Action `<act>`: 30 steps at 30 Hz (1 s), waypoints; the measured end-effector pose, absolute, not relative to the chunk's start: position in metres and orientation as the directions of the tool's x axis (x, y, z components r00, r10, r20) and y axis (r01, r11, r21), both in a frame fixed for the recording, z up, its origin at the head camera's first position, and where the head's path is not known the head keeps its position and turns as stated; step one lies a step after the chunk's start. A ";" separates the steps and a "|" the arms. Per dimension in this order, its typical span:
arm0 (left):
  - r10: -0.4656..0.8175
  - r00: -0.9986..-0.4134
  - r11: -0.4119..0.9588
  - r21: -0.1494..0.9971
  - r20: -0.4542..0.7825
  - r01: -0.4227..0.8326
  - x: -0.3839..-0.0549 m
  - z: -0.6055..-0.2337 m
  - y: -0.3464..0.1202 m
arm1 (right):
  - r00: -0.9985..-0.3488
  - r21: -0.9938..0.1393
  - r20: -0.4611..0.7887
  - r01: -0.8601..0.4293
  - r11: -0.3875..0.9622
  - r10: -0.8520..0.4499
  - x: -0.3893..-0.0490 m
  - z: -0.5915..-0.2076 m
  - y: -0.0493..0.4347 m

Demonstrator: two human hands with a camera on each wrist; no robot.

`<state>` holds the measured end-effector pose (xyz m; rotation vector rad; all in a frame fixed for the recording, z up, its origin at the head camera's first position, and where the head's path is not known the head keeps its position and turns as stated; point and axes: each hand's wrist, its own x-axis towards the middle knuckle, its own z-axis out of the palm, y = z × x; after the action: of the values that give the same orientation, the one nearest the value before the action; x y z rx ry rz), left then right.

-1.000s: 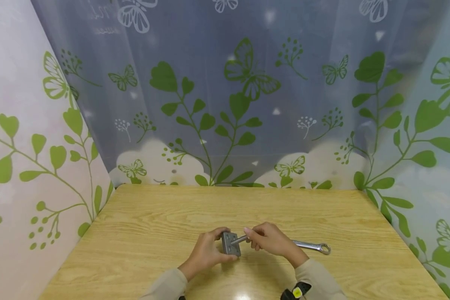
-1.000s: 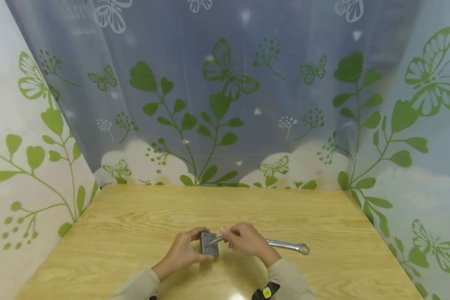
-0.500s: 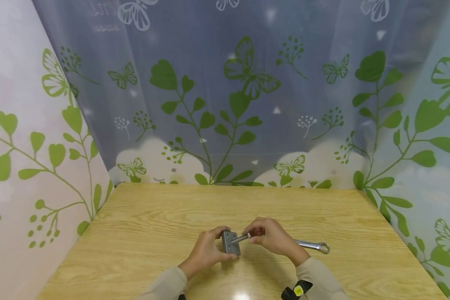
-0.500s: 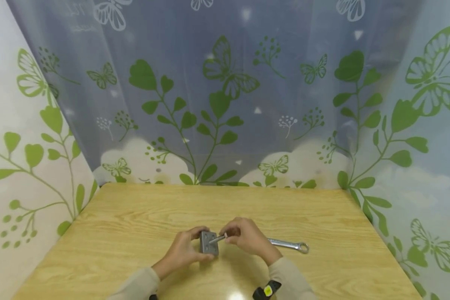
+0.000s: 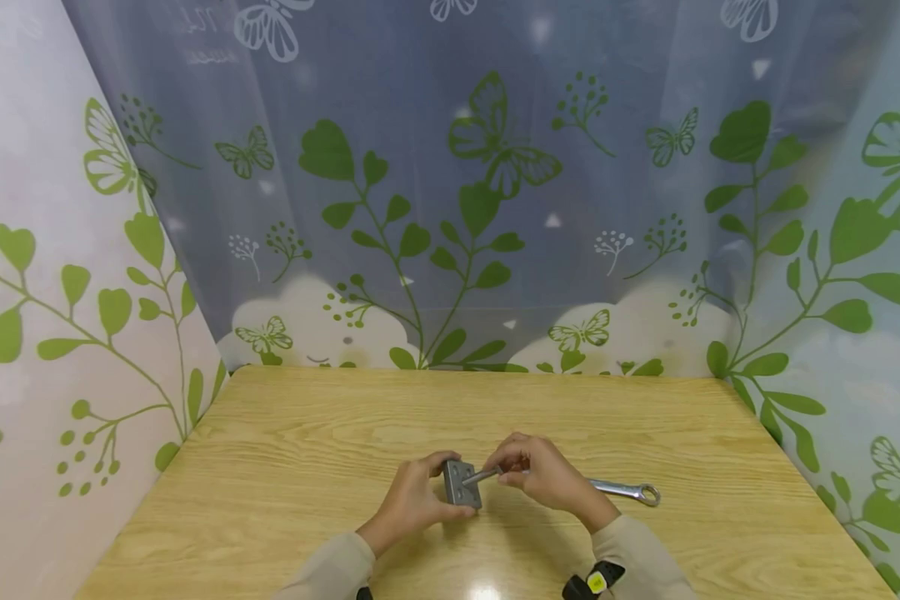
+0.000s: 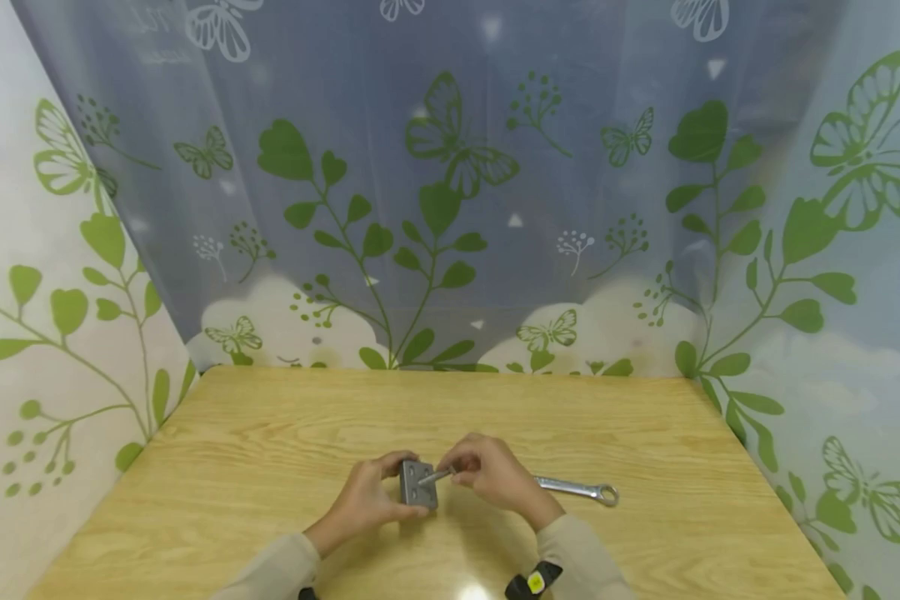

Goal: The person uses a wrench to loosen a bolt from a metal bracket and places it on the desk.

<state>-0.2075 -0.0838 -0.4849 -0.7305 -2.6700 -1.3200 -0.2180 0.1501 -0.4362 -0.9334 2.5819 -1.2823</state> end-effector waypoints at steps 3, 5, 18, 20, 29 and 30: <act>0.385 -0.881 0.516 0.727 0.275 0.452 -0.207 -0.486 -0.084 | -0.793 -0.771 0.148 -0.467 0.433 -0.591 -0.218 -0.438 0.151; 0.388 -0.879 0.516 0.725 0.277 0.457 -0.206 -0.486 -0.085 | -0.796 -0.774 0.128 -0.454 0.442 -0.592 -0.218 -0.439 0.151; 0.392 -0.879 0.517 0.725 0.272 0.455 -0.208 -0.488 -0.085 | -0.878 -0.793 -0.010 -0.284 0.539 -0.478 -0.219 -0.438 0.149; 0.395 -0.875 0.516 0.721 0.279 0.463 -0.208 -0.488 -0.084 | -0.878 -0.797 -0.027 -0.269 0.541 -0.478 -0.218 -0.438 0.149; 0.398 -0.879 0.511 0.732 0.263 0.451 -0.207 -0.489 -0.085 | -0.860 -0.773 0.023 -0.339 0.537 -0.509 -0.217 -0.438 0.149; 0.396 -0.880 0.511 0.733 0.262 0.448 -0.207 -0.490 -0.086 | -0.853 -0.766 0.037 -0.358 0.533 -0.521 -0.218 -0.439 0.149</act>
<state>-0.2073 -0.0860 -0.4895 -0.7495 -2.6779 -1.3269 -0.2182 0.1488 -0.4386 -0.7474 2.5739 -1.2188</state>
